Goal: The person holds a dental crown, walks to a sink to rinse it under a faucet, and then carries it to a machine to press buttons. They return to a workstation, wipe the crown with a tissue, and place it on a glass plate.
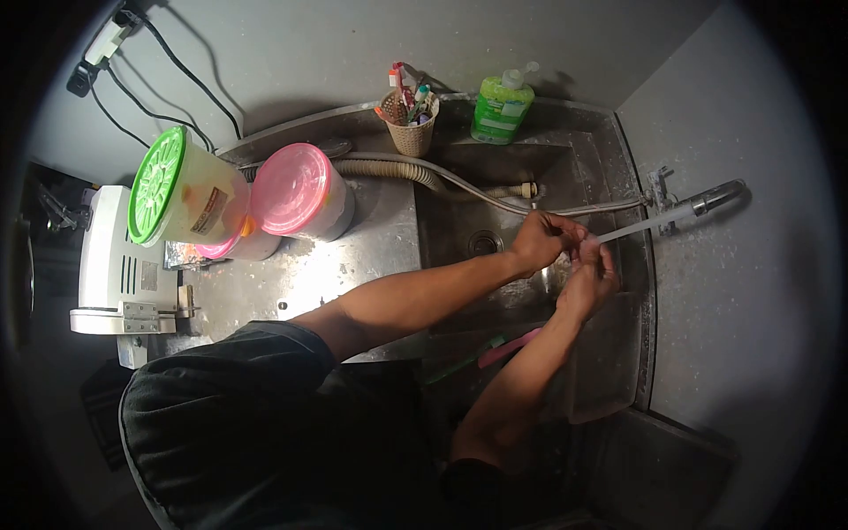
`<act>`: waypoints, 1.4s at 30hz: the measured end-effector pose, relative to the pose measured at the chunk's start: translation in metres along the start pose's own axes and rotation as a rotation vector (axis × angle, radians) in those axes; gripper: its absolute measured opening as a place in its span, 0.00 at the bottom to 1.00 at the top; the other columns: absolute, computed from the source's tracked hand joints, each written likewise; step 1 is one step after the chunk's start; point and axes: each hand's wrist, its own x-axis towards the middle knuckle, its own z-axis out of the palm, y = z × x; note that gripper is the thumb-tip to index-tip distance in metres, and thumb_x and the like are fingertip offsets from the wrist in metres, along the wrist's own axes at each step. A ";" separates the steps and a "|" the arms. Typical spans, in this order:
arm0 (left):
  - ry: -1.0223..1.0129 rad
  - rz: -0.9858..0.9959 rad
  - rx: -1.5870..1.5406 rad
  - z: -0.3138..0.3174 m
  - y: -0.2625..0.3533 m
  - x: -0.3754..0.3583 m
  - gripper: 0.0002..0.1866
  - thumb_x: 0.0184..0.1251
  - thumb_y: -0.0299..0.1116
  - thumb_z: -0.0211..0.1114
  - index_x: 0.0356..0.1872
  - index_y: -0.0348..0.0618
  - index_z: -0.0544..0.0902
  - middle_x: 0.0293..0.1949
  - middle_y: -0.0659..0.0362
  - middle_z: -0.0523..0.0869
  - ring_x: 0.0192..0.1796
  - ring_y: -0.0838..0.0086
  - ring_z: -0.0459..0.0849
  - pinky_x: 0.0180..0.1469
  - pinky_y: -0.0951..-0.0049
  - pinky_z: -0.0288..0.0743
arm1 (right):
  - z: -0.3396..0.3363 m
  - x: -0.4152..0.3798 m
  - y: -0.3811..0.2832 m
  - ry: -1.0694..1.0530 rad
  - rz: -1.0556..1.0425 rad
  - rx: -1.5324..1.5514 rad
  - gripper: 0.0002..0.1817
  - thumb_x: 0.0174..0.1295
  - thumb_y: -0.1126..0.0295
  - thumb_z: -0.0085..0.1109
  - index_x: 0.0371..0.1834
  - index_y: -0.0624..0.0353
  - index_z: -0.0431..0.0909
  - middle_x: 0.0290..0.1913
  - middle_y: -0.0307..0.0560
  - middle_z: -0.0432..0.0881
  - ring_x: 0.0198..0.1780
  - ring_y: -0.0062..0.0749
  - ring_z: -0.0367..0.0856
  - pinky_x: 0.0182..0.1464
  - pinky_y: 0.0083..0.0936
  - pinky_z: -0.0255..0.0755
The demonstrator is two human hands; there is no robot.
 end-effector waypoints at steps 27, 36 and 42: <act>-0.114 0.235 0.661 -0.004 0.023 0.008 0.07 0.55 0.21 0.65 0.33 0.37 0.89 0.28 0.51 0.89 0.31 0.70 0.90 0.40 0.71 0.82 | -0.021 0.002 0.005 0.030 -0.289 -0.498 0.09 0.63 0.75 0.64 0.42 0.71 0.83 0.36 0.46 0.85 0.37 0.24 0.81 0.40 0.20 0.76; -0.115 0.227 0.717 -0.017 0.033 0.006 0.05 0.52 0.27 0.72 0.31 0.41 0.90 0.28 0.52 0.89 0.31 0.71 0.90 0.39 0.72 0.82 | -0.011 0.005 -0.006 0.027 -0.071 -0.425 0.15 0.54 0.70 0.75 0.36 0.71 0.82 0.33 0.46 0.83 0.31 0.24 0.80 0.36 0.18 0.79; -0.068 0.213 0.694 -0.019 0.030 0.005 0.05 0.53 0.25 0.71 0.31 0.40 0.90 0.29 0.51 0.89 0.33 0.69 0.90 0.40 0.72 0.83 | -0.027 0.014 0.009 -0.055 -0.120 -0.374 0.13 0.54 0.72 0.75 0.35 0.70 0.82 0.35 0.46 0.84 0.32 0.24 0.81 0.35 0.19 0.79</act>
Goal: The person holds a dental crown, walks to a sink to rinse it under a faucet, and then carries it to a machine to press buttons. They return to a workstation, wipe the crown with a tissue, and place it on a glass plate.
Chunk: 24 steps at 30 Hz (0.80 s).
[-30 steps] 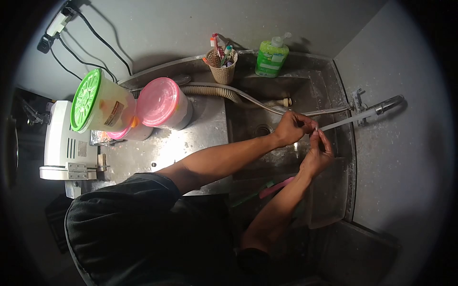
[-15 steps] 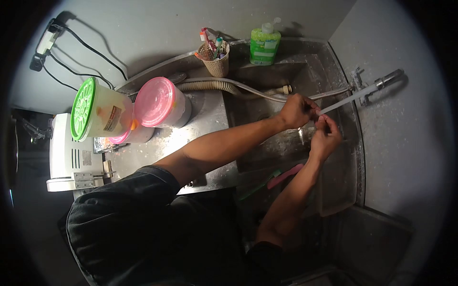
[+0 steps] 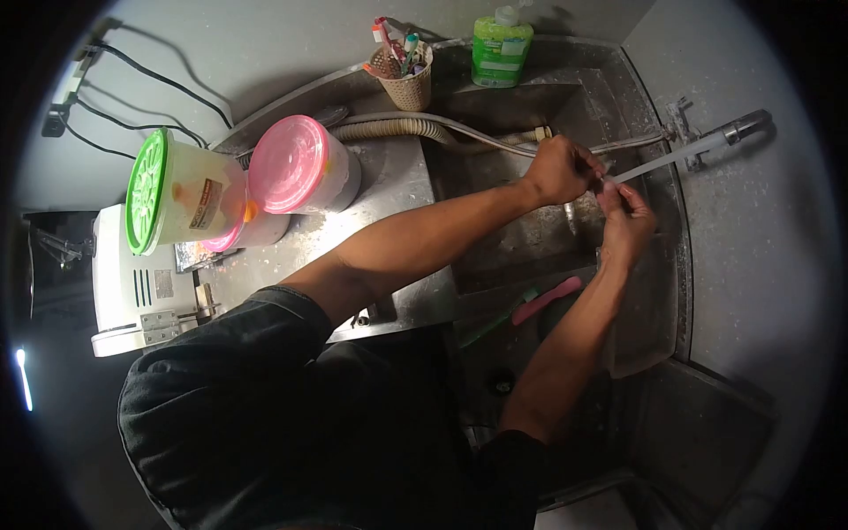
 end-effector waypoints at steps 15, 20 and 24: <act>-0.055 -0.063 -0.152 -0.002 0.002 -0.001 0.08 0.52 0.26 0.73 0.35 0.38 0.90 0.31 0.54 0.90 0.35 0.75 0.89 0.42 0.74 0.82 | 0.001 -0.012 -0.015 -0.036 -0.027 0.086 0.15 0.60 0.79 0.67 0.48 0.70 0.77 0.42 0.51 0.83 0.43 0.28 0.82 0.46 0.23 0.82; -0.127 -0.085 -0.141 -0.006 0.003 0.000 0.10 0.51 0.29 0.76 0.35 0.38 0.90 0.30 0.55 0.90 0.33 0.77 0.88 0.40 0.75 0.82 | 0.008 -0.017 -0.019 -0.004 -0.097 -0.036 0.21 0.60 0.79 0.67 0.56 0.71 0.73 0.43 0.54 0.85 0.44 0.29 0.83 0.46 0.23 0.80; -0.155 -0.159 -0.199 -0.009 0.006 0.004 0.07 0.55 0.26 0.73 0.35 0.34 0.89 0.29 0.54 0.90 0.32 0.76 0.87 0.39 0.76 0.82 | 0.013 -0.020 -0.019 -0.014 -0.213 -0.062 0.26 0.60 0.79 0.66 0.62 0.70 0.68 0.43 0.57 0.86 0.45 0.30 0.83 0.50 0.24 0.77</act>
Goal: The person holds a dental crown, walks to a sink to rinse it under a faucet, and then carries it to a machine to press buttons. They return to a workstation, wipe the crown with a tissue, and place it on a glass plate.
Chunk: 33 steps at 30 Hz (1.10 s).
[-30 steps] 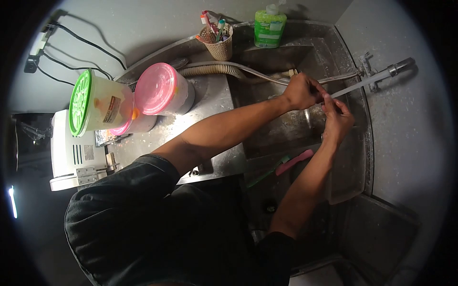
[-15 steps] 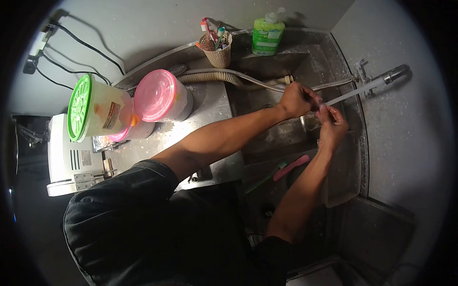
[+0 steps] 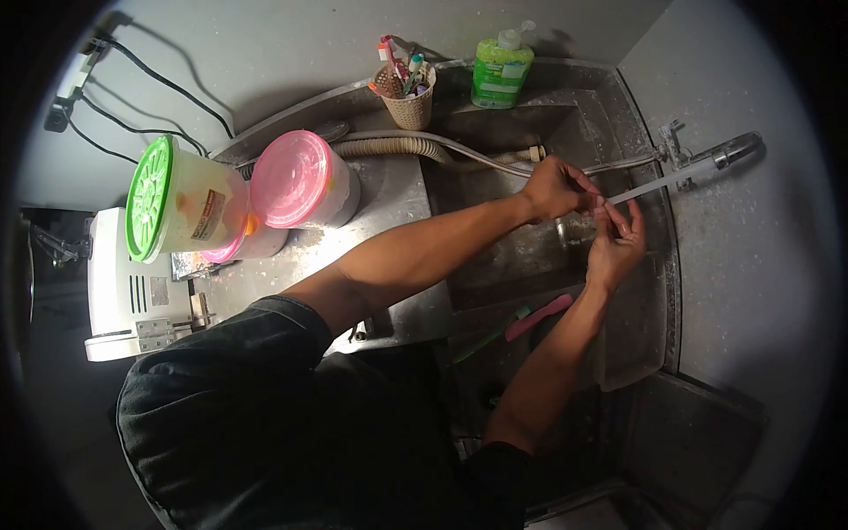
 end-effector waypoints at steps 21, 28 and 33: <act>-0.016 0.138 -0.254 0.016 0.002 0.004 0.09 0.59 0.16 0.65 0.40 0.31 0.87 0.35 0.52 0.90 0.38 0.75 0.88 0.43 0.76 0.83 | -0.009 0.003 -0.018 0.051 -0.023 0.078 0.33 0.60 0.81 0.65 0.69 0.64 0.65 0.48 0.57 0.85 0.50 0.31 0.82 0.58 0.25 0.71; 0.119 0.178 0.058 0.017 0.016 -0.008 0.06 0.55 0.21 0.70 0.34 0.36 0.89 0.30 0.51 0.90 0.34 0.75 0.89 0.40 0.75 0.82 | -0.007 0.008 -0.008 0.076 0.012 0.014 0.20 0.61 0.79 0.65 0.57 0.70 0.77 0.47 0.54 0.85 0.48 0.30 0.82 0.54 0.23 0.74; 0.163 0.161 0.122 0.018 0.016 -0.007 0.06 0.51 0.23 0.71 0.32 0.40 0.90 0.30 0.51 0.89 0.33 0.72 0.90 0.39 0.72 0.82 | 0.002 0.011 0.006 0.089 -0.098 -0.018 0.12 0.65 0.78 0.60 0.50 0.72 0.81 0.43 0.51 0.86 0.43 0.28 0.83 0.47 0.21 0.76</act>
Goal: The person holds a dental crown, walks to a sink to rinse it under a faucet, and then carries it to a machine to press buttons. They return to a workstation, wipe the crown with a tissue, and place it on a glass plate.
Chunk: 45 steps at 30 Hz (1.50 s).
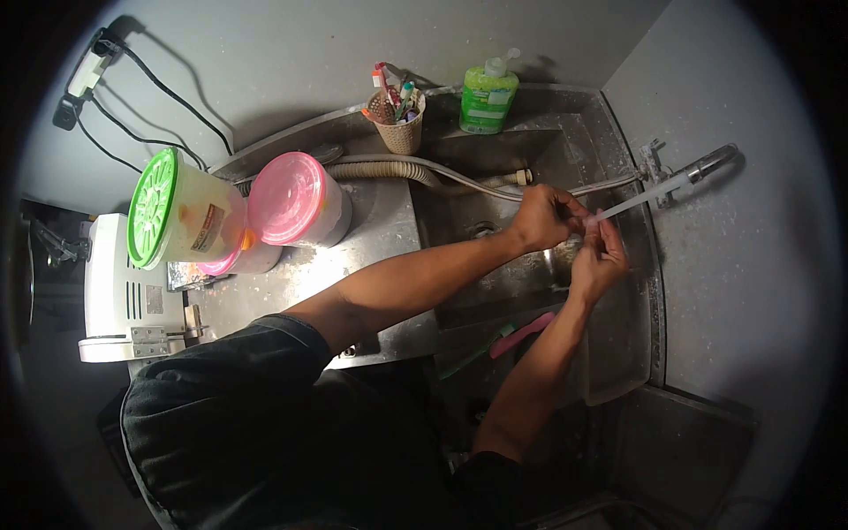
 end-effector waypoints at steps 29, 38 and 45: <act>-0.028 0.130 0.067 -0.073 0.017 -0.052 0.05 0.57 0.20 0.67 0.34 0.35 0.87 0.31 0.50 0.89 0.35 0.65 0.90 0.38 0.69 0.82 | -0.097 0.187 0.024 0.073 -0.232 -1.082 0.13 0.57 0.58 0.68 0.39 0.52 0.89 0.36 0.48 0.88 0.38 0.41 0.88 0.42 0.31 0.78; 0.071 0.304 0.210 -0.151 0.056 -0.115 0.09 0.58 0.23 0.70 0.41 0.37 0.86 0.36 0.50 0.89 0.38 0.62 0.90 0.41 0.69 0.83 | -0.032 0.122 0.025 0.534 -0.071 -0.579 0.17 0.56 0.60 0.68 0.41 0.61 0.85 0.43 0.51 0.86 0.45 0.45 0.83 0.50 0.35 0.75; 0.229 0.386 0.338 -0.208 0.069 -0.156 0.11 0.56 0.22 0.69 0.42 0.39 0.85 0.35 0.49 0.88 0.38 0.56 0.88 0.39 0.65 0.82 | 0.107 -0.102 -0.120 -0.632 0.250 0.273 0.08 0.65 0.70 0.64 0.42 0.62 0.83 0.39 0.40 0.83 0.40 0.19 0.79 0.42 0.18 0.73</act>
